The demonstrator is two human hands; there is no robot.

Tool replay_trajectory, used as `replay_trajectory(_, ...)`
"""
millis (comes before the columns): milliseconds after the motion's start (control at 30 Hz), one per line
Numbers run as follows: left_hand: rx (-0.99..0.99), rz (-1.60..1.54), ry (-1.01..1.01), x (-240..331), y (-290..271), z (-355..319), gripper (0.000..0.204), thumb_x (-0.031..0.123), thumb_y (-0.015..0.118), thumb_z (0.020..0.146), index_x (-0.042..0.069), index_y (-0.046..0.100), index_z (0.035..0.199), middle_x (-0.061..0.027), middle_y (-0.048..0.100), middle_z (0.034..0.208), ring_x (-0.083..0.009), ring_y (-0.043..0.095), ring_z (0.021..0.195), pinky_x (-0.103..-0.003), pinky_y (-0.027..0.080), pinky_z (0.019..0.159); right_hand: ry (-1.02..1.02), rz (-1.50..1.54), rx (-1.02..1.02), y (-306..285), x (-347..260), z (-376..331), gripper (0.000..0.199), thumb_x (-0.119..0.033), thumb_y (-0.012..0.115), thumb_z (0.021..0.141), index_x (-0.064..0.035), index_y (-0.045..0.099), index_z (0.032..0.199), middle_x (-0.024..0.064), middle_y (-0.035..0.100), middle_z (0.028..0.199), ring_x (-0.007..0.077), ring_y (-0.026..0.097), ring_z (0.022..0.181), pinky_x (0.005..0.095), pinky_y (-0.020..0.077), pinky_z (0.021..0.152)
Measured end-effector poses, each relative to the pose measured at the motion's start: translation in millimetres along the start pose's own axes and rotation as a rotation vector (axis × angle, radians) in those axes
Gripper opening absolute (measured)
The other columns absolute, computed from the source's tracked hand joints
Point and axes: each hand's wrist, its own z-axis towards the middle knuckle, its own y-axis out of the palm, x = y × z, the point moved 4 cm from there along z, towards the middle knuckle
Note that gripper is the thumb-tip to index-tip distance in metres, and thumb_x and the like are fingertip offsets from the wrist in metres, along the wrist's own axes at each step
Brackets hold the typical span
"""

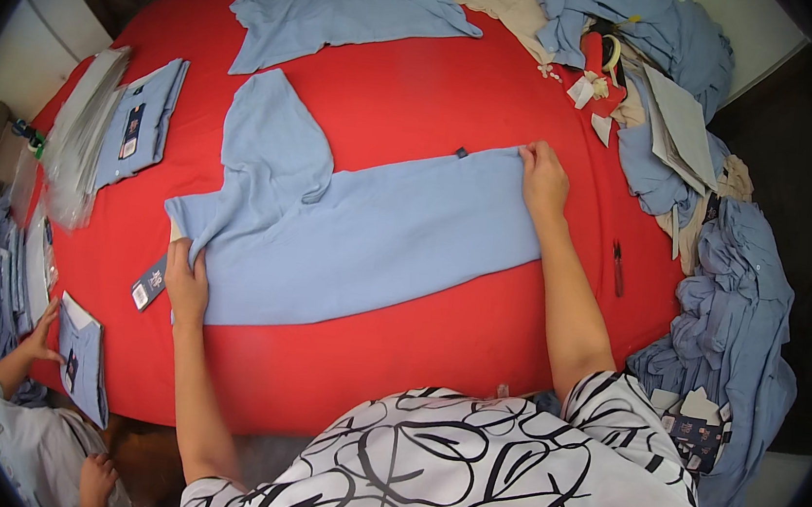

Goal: The person spreads a blue shirt onto a red surface, places a cardboard guide on the back of the shirt, and folds the sleeves and bottom edges over the guide to complete the fold.

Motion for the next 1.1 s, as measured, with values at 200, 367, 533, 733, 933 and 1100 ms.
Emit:
replay_trajectory(200, -0.018, 0.010, -0.086, 5, -3, 7, 0.016, 0.005, 0.064, 0.092, -0.003, 0.056, 0.103, -0.0186, 0.058, 0.098, -0.0380, 0.058, 0.088, -0.041, 0.047, 0.076, -0.304, -0.110, -0.182, 3, -62, -74, 0.051, -0.036, 0.054, 0.099, -0.0018, 0.050, 0.137, 0.0165, 0.044, 0.148, 0.0334, 0.038, 0.139, 0.0490, 0.0274, 0.114)
replay_trajectory(367, 0.019, 0.014, -0.124, 6, -6, 1, 0.018, 0.006, 0.066, 0.091, -0.003, 0.057, 0.103, -0.0193, 0.059, 0.099, -0.0379, 0.059, 0.089, -0.041, 0.048, 0.077, -0.125, -0.425, -0.305, 4, -35, -95, 0.069, -0.046, 0.047, 0.101, -0.0009, 0.033, 0.151, 0.0162, 0.029, 0.159, 0.0303, 0.019, 0.150, 0.0529, 0.0118, 0.121)
replay_trajectory(533, -0.018, -0.082, -0.225, 12, -4, 10, 0.023, 0.008, 0.070, 0.088, -0.003, 0.058, 0.105, -0.0198, 0.060, 0.101, -0.0386, 0.061, 0.092, -0.041, 0.048, 0.079, 0.181, -0.516, -0.268, 1, -14, -73, 0.066, -0.039, 0.054, 0.098, 0.0016, 0.038, 0.148, 0.0167, 0.033, 0.157, 0.0337, 0.025, 0.148, 0.0583, 0.0146, 0.118)
replay_trajectory(733, 0.052, -0.140, -0.188, 3, -6, 0, 0.023, 0.007, 0.071, 0.087, -0.002, 0.059, 0.104, -0.0163, 0.061, 0.100, -0.0347, 0.061, 0.090, -0.039, 0.048, 0.079, 0.180, -0.088, -0.151, -20, -17, 7, 0.030, -0.010, 0.055, 0.095, -0.0019, 0.063, 0.123, 0.0154, 0.060, 0.126, 0.0289, 0.059, 0.112, 0.0455, 0.0451, 0.094)
replay_trajectory(933, 0.025, -0.099, -0.198, 1, -1, 2, 0.021, 0.007, 0.069, 0.087, -0.002, 0.059, 0.103, -0.0148, 0.060, 0.100, -0.0324, 0.060, 0.090, -0.037, 0.048, 0.078, 0.335, 0.285, -0.161, -27, 3, 4, 0.018, -0.005, 0.064, 0.089, 0.0017, 0.070, 0.104, 0.0116, 0.066, 0.097, 0.0196, 0.065, 0.081, 0.0328, 0.0521, 0.074)
replay_trajectory(1100, 0.015, -0.108, -0.184, 3, -1, 4, 0.021, 0.007, 0.069, 0.088, -0.003, 0.059, 0.103, -0.0149, 0.060, 0.100, -0.0327, 0.059, 0.090, -0.037, 0.048, 0.078, 0.087, 0.111, -0.044, -3, 16, -9, 0.015, -0.011, 0.071, 0.087, 0.0016, 0.068, 0.094, 0.0108, 0.067, 0.087, 0.0177, 0.063, 0.069, 0.0304, 0.0511, 0.065)
